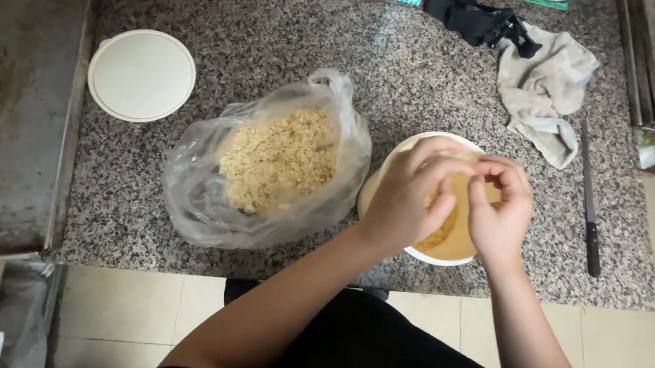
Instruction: Breaking down dough clumps into smaller pieces by hand into a container.
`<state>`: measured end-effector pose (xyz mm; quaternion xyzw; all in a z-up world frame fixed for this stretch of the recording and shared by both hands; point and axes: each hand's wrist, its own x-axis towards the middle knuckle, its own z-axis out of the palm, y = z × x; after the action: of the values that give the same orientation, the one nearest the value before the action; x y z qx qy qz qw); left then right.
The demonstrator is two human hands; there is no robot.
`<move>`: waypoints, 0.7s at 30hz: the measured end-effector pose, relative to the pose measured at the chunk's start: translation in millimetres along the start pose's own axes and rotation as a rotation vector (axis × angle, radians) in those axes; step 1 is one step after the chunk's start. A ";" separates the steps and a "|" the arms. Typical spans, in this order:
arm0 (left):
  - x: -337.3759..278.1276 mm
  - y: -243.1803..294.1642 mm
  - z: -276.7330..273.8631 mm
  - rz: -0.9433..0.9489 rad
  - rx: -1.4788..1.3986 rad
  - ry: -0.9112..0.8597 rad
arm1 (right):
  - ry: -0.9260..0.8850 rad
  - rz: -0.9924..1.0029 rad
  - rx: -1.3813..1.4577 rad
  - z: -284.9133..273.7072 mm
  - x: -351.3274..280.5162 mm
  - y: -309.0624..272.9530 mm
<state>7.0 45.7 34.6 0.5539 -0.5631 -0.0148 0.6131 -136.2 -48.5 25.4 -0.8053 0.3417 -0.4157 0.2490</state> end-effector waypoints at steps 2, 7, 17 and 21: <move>-9.3 -2.2 -15.6 -0.020 0.002 0.034 | -0.001 0.019 0.006 -1.9 -1.1 -0.3; -27.2 -7.8 -93.3 -0.167 0.103 0.169 | 0.004 0.044 0.037 -0.4 0.0 -2.8; -84.5 -101.6 -167.9 -0.796 0.632 -0.149 | 0.022 0.067 0.024 -0.8 -2.0 -12.8; -77.6 -144.7 -165.4 -0.683 0.754 -0.426 | 0.003 0.048 -0.002 0.9 0.8 -7.6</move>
<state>183.2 149.2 -77.4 0.8712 -0.4290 -0.1220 0.2052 -132.6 -44.2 30.5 -0.7964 0.3618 -0.4103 0.2578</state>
